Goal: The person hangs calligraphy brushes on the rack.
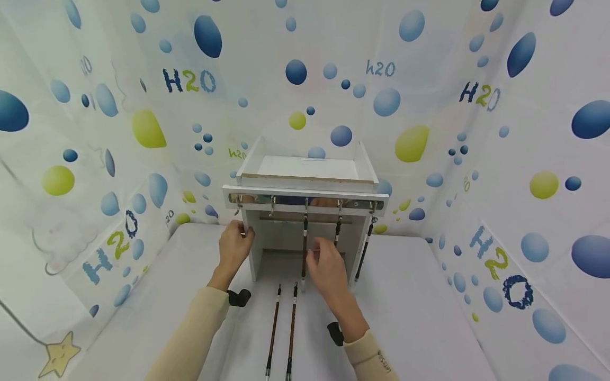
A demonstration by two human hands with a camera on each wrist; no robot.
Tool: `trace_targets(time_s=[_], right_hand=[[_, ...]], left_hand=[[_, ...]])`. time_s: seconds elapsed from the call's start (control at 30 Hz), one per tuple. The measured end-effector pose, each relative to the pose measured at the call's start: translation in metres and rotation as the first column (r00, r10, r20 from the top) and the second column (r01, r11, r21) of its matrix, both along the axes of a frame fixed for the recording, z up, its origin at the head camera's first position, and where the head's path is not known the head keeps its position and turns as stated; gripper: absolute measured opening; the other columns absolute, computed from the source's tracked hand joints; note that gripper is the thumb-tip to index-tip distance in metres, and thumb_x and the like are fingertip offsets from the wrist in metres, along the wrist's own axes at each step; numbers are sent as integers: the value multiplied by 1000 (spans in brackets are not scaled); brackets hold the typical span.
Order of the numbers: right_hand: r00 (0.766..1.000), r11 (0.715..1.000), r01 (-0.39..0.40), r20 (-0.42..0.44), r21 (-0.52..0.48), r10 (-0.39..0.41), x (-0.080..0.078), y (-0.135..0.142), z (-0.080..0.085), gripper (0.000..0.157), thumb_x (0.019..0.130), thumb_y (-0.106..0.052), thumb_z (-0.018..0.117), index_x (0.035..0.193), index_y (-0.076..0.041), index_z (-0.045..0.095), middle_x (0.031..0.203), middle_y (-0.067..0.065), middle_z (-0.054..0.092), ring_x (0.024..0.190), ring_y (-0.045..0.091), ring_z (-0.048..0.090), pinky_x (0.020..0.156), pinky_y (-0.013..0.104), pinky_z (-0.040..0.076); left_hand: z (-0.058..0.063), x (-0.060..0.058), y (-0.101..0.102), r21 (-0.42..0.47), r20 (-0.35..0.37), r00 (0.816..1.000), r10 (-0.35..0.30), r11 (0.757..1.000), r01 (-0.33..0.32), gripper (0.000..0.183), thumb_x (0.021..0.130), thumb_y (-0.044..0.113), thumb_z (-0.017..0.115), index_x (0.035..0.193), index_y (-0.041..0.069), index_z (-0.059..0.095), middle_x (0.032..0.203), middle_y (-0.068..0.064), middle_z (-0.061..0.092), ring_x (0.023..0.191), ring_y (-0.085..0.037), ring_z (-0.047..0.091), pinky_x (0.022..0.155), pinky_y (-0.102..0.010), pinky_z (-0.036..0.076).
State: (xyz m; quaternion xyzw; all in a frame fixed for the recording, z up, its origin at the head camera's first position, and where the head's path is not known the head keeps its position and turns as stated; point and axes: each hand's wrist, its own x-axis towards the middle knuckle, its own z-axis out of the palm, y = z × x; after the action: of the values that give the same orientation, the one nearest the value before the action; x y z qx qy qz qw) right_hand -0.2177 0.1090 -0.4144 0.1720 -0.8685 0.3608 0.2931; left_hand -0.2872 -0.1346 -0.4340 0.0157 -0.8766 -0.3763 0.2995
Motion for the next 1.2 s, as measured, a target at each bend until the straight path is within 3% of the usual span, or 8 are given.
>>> trace_targets(time_s=[0.13,0.37,0.53,0.63,0.73,0.87,1.03,1.2], right_hand=[[1000,1000,-11,-29,-20,10,5,11,24,28,87,-8,62,114,0,59,99,12,65,80,16,66,65,25,54],[989,998,42,-137,-51,-48,8,36,70,29,89,-14,62,114,1,59,95,10,66,79,17,66,64,24,54],[955,987,133,-255,-88,-151,0,63,96,28,88,-14,64,110,2,60,94,12,64,78,21,63,66,13,46],[933,971,214,-272,-111,-237,-8,79,106,26,89,-13,62,110,3,60,99,16,62,86,24,60,72,18,46],[926,954,272,-236,-128,-295,-18,94,111,26,89,-10,61,111,4,60,106,20,59,97,29,57,80,33,51],[940,952,283,-166,-113,-299,-30,109,109,27,89,-9,61,113,5,61,116,21,58,109,34,55,84,47,51],[962,966,243,-105,-83,-251,-41,118,100,30,86,-9,66,112,6,63,119,18,60,111,32,58,84,43,53],[959,967,239,-136,-85,-249,-47,119,95,29,85,-8,66,110,6,64,115,17,61,105,30,62,84,39,54]], left_hand=[[1,-1,0,-3,-11,1000,-3,1000,3,21,86,16,60,95,-3,61,88,-17,63,78,-32,64,65,-45,51],[-2,-2,0,-8,-23,1000,-7,1000,7,21,86,16,60,95,-3,61,88,-17,63,77,-31,63,65,-44,51],[-3,-4,-1,-11,-27,1000,-8,1000,8,22,86,17,60,95,-2,61,87,-16,63,77,-31,63,64,-44,51],[-4,-5,-2,-10,-27,1000,-6,1000,6,21,86,18,60,94,-2,61,87,-15,63,78,-30,63,64,-44,51],[-5,-5,-2,-7,-21,1000,-5,1000,4,21,86,18,60,94,-1,61,87,-15,63,78,-30,63,65,-44,51],[-5,-4,-3,-9,-11,1000,-2,1000,2,20,86,17,60,94,-1,61,87,-15,63,78,-30,63,65,-44,50],[-3,-3,-2,-15,-17,1000,-1,1000,1,19,85,16,60,93,-1,61,86,-15,62,77,-30,62,65,-45,50],[-1,-3,-2,-12,1,1000,-8,1000,8,20,86,17,59,94,-1,60,88,-15,62,78,-30,62,66,-45,50]])
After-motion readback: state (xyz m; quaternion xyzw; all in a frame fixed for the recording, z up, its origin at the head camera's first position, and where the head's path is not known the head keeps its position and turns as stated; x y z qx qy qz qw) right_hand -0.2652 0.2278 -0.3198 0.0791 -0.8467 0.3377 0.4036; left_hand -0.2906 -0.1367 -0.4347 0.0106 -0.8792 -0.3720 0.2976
